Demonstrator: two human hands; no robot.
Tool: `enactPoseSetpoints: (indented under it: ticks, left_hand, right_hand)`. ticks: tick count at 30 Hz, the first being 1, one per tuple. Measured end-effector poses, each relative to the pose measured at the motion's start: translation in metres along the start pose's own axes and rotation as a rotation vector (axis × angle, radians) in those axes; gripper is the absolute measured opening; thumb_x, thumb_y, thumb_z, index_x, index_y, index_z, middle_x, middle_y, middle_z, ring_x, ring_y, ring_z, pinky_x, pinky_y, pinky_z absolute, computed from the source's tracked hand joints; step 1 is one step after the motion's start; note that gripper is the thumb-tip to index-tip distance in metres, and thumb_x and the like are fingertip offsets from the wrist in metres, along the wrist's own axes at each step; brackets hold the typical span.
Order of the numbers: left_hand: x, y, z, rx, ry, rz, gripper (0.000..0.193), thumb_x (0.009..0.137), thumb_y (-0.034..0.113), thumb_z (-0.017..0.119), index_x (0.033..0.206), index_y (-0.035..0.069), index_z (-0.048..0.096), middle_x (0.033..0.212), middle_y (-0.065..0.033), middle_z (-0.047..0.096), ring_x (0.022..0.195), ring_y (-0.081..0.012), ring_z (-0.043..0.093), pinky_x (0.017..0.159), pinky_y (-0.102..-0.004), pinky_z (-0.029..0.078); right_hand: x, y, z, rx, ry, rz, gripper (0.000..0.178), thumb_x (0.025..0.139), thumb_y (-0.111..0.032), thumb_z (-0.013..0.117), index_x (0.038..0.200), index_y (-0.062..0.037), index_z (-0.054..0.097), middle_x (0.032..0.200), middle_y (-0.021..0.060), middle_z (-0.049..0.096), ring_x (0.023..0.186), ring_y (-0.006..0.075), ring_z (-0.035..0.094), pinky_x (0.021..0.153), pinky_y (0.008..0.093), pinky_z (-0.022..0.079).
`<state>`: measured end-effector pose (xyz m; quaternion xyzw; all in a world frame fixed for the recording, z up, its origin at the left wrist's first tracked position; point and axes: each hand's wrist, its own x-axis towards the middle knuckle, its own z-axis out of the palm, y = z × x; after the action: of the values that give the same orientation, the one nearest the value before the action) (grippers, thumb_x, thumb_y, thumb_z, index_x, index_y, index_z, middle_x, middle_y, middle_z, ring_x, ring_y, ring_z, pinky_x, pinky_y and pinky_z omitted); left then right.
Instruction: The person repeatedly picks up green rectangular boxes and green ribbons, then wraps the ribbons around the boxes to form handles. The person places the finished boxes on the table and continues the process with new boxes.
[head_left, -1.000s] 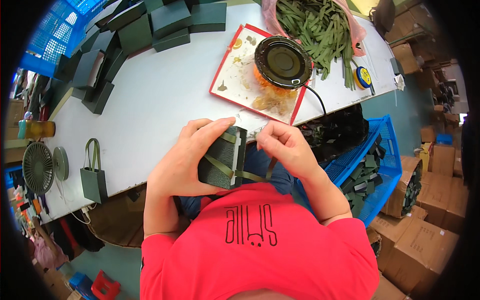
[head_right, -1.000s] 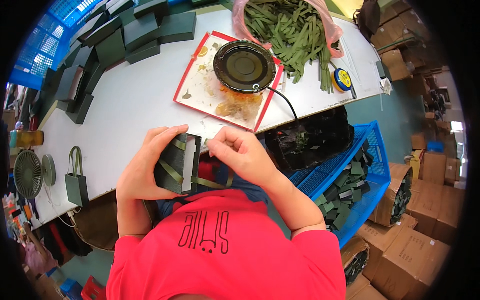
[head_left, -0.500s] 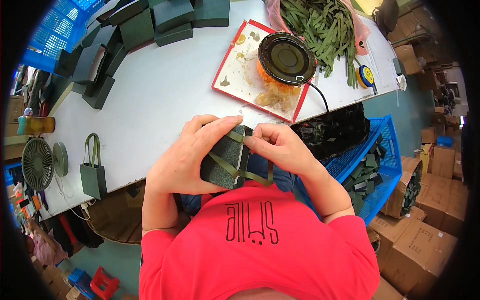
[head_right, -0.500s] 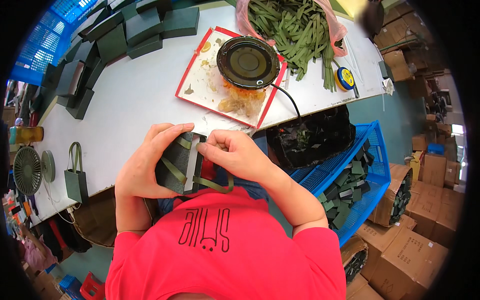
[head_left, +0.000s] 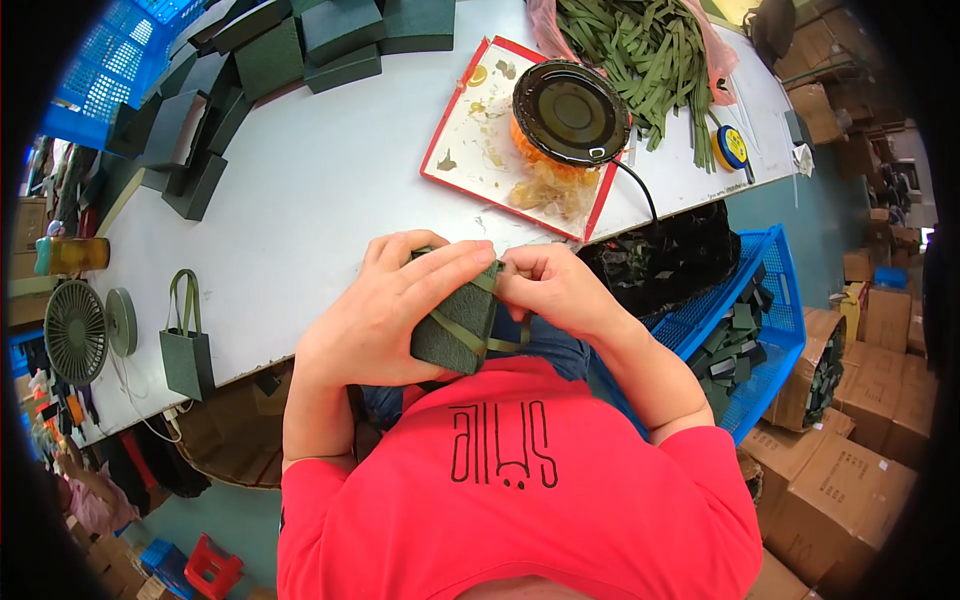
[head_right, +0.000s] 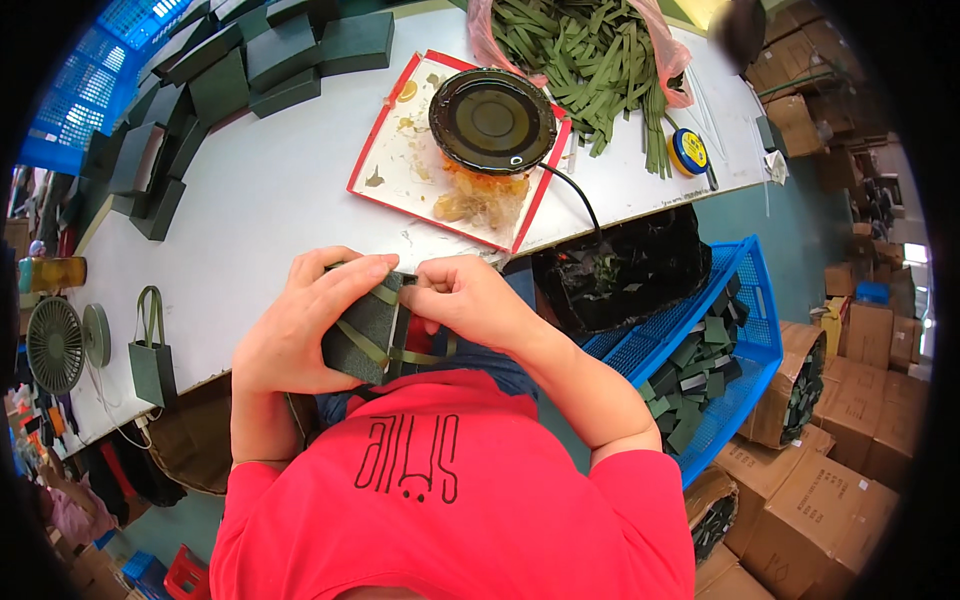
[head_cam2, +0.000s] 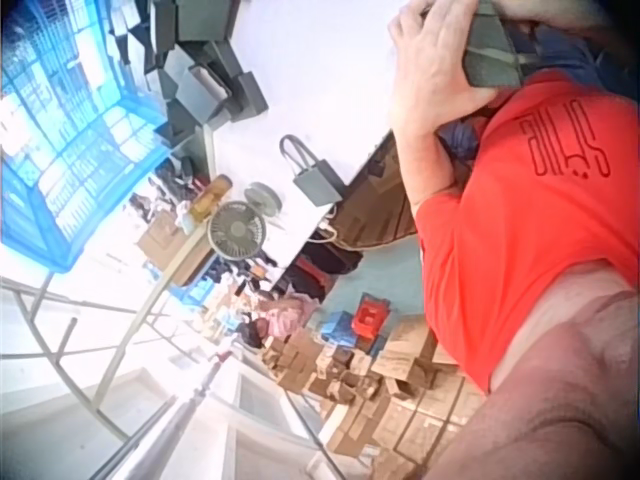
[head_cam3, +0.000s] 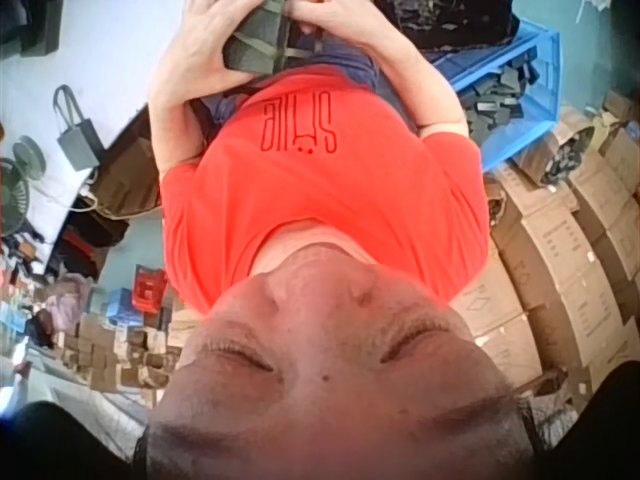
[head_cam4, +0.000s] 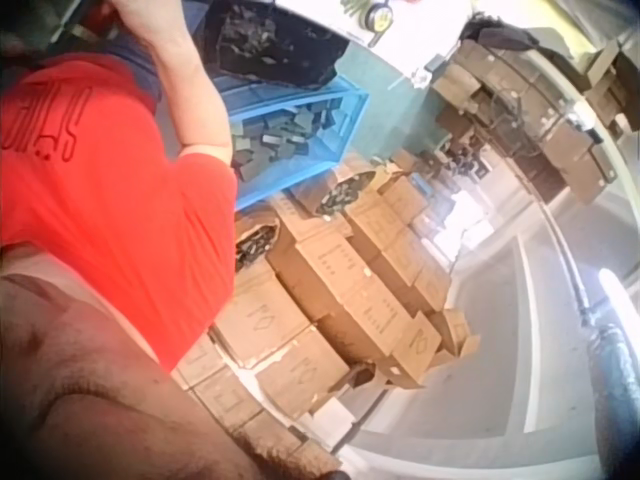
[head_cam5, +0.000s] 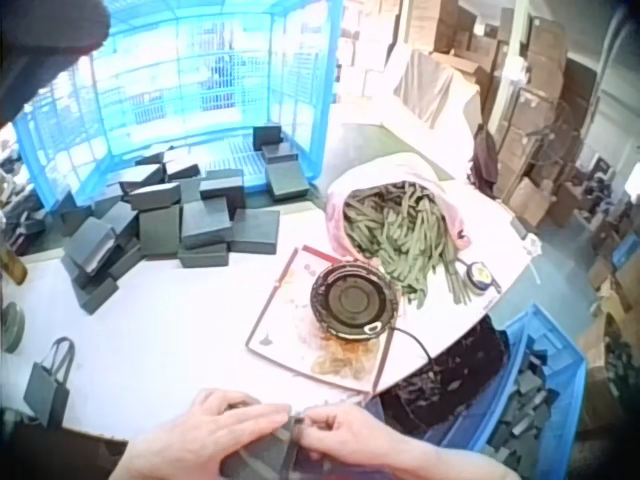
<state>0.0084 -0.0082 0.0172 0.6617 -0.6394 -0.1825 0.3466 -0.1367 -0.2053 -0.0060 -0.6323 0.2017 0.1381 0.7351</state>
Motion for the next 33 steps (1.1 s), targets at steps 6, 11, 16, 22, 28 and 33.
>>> enactPoseSetpoints:
  ticks: [6,11,16,22,28,33]
  left_hand:
    - [-0.006,-0.003,-0.003,-0.094,0.027,-0.073,0.098,0.056,0.012,0.088,0.144,0.005,0.046,0.145,-0.0122,0.054,0.124,-0.0354,0.049,0.104,-0.0428,0.043]
    - [-0.006,-0.007,-0.002,-0.087,0.045,-0.058,0.104,0.054,0.008,0.088,0.147,0.005,0.041,0.145,-0.0117,0.054,0.124,-0.0349,0.049,0.105,-0.042,0.044]
    - [-0.009,-0.01,0.0,-0.121,0.09,-0.061,0.108,0.053,0.017,0.09,0.149,0.009,0.042,0.141,-0.0109,0.054,0.124,-0.0385,0.048,0.104,-0.0468,0.04]
    - [-0.013,-0.007,-0.003,-0.122,0.146,-0.064,0.105,0.054,0.011,0.089,0.148,0.005,0.041,0.144,-0.0116,0.054,0.124,-0.0347,0.049,0.105,-0.0425,0.043]
    - [-0.012,0.001,-0.004,-0.057,0.122,-0.066,0.103,0.055,0.009,0.088,0.147,0.003,0.042,0.144,-0.0117,0.054,0.125,-0.0336,0.049,0.105,-0.041,0.044]
    - [-0.011,0.019,-0.007,0.003,0.081,-0.078,0.097,0.056,0.011,0.086,0.145,0.006,0.047,0.142,-0.0106,0.056,0.126,-0.0349,0.048,0.105,-0.0444,0.042]
  right_hand:
    - [-0.009,0.006,-0.011,0.175,0.078,-0.098,0.026,0.101,-0.022,0.063,0.102,0.0023,0.072,0.091,0.0043,0.071,0.083,0.0084,0.064,0.074,0.0224,0.049]
    - [-0.009,0.009,-0.01,0.071,0.273,-0.231,0.033,0.104,-0.027,0.058,0.108,0.0028,0.071,0.091,0.0033,0.071,0.071,0.0039,0.054,0.063,0.0208,0.043]
    - [-0.001,0.023,-0.028,0.653,0.512,-0.85,0.022,0.106,-0.017,0.053,0.11,-0.0011,0.067,0.095,0.0068,0.07,0.056,0.0032,0.037,0.05,0.0213,0.03]
    - [-0.016,0.008,-0.016,0.332,0.654,-0.814,0.014,0.102,-0.011,0.061,0.109,-0.0008,0.067,0.094,0.0038,0.069,0.058,0.0014,0.04,0.053,0.0189,0.031]
    - [-0.011,0.014,0.022,-0.199,0.433,-0.524,0.012,0.092,-0.009,0.072,0.099,0.0006,0.07,0.087,-0.0013,0.059,0.063,0.0036,0.043,0.057,0.0205,0.035]
    - [-0.009,0.005,0.024,-0.275,0.281,-0.357,0.027,0.091,-0.023,0.073,0.086,0.0023,0.066,0.083,0.0009,0.056,0.064,0.0056,0.043,0.057,0.0251,0.037]
